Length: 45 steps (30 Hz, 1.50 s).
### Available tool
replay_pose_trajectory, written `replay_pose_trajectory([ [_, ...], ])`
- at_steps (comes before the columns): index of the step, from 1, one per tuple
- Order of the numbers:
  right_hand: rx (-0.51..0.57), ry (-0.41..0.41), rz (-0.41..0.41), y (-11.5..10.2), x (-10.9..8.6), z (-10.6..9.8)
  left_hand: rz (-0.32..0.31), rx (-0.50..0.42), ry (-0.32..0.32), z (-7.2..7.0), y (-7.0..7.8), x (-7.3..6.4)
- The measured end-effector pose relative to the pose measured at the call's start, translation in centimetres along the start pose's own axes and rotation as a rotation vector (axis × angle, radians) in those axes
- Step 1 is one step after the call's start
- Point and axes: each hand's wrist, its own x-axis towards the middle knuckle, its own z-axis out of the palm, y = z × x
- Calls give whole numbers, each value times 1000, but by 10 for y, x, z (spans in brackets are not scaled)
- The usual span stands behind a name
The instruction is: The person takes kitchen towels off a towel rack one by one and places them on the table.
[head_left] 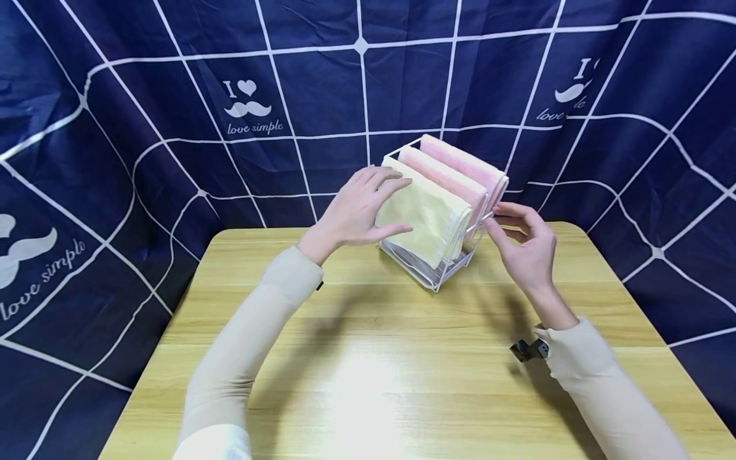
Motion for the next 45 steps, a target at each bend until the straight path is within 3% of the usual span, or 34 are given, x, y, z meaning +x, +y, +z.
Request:
replay_pose_trajectory([
  [12,229,49,68,1,9,16,-11,3,-45,13,2,21],
  [32,246,119,71,6,17,29,-22,11,-129,29,0,44],
  [45,246,123,62,7,18,30,-4,-3,-92,32,-4,48],
])
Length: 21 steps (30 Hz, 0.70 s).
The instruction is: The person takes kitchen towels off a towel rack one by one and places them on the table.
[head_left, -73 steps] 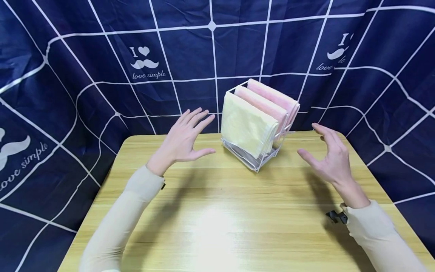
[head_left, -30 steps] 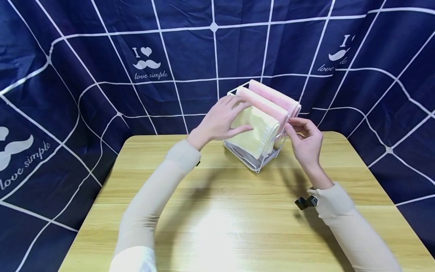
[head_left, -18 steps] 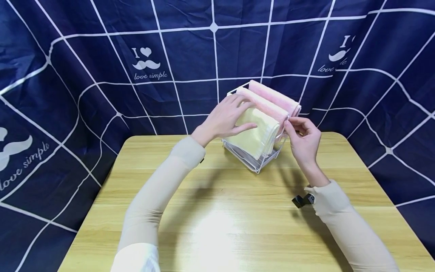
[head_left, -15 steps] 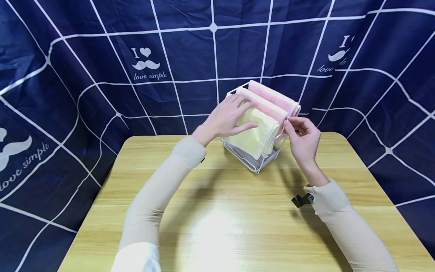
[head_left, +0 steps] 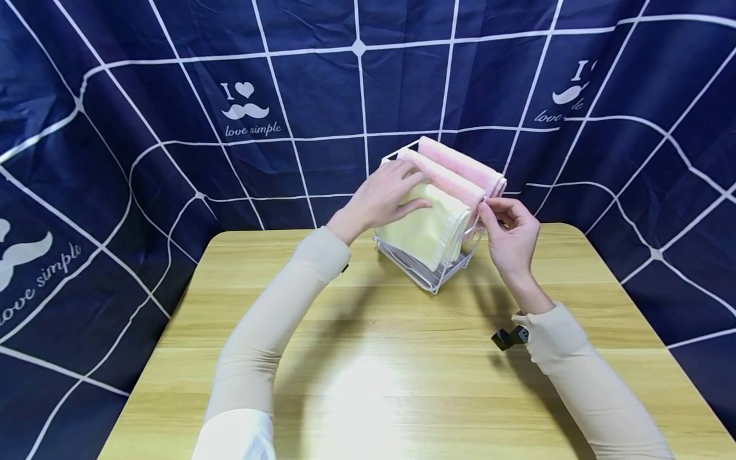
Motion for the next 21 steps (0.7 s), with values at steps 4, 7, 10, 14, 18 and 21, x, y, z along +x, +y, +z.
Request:
replay_pose_trajectory([
  [4,-32,-1,-7,0,-1,0,-20,-23,2,-1,0,1],
  [7,-56,-3,-19,2,-1,0,-33,-33,6,-2,0,2],
  [10,-51,-9,-30,4,-1,-1,-42,-43,4,-2,0,3],
  [14,-50,-16,-46,5,-1,-1,-58,-62,-10,-3,1,5],
  [18,-52,-16,-42,4,-1,-1,-61,-75,-12,-5,2,7],
  [21,-44,-10,-30,3,-1,-1,-50,-78,0,-6,3,8],
])
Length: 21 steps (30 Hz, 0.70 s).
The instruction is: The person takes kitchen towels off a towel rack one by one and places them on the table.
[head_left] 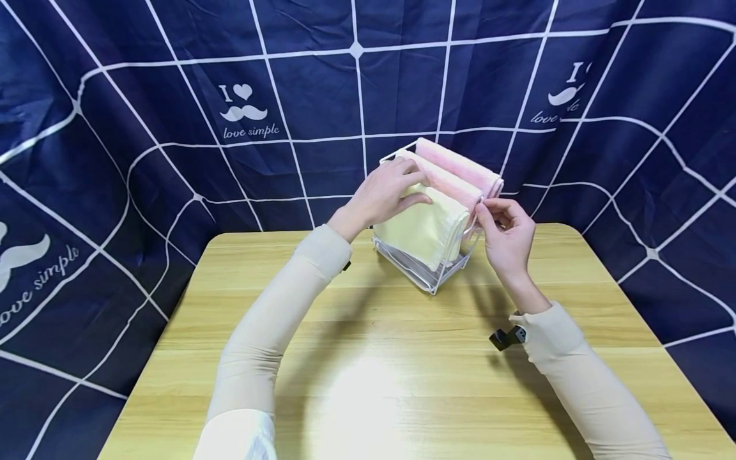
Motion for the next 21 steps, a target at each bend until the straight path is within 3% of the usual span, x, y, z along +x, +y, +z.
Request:
replay_pose_trajectory([
  [12,-9,-5,3,-2,0,3,28,-40,71,-1,-1,-1],
  [21,-13,-9,12,-2,2,5,37,-78,70,-5,2,-2],
])
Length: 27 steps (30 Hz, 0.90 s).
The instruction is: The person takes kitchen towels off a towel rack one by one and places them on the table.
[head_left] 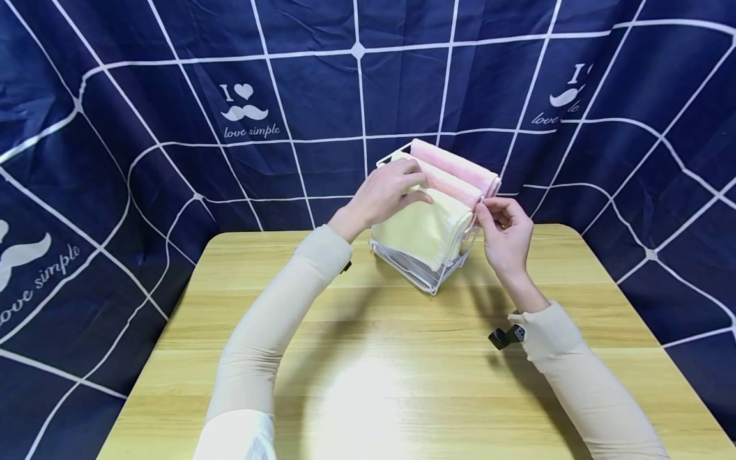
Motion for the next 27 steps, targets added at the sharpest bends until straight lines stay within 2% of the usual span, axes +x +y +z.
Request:
replay_pose_trajectory([
  [6,47,-10,8,0,0,0,5,2,9,0,1,-1],
  [11,45,-10,19,-1,-1,1,7,4,15,-1,1,-2],
  [20,4,-7,0,-2,0,1,-10,19,41,-13,3,1],
  [27,-13,-7,-15,-2,0,2,8,9,71,-21,3,0],
])
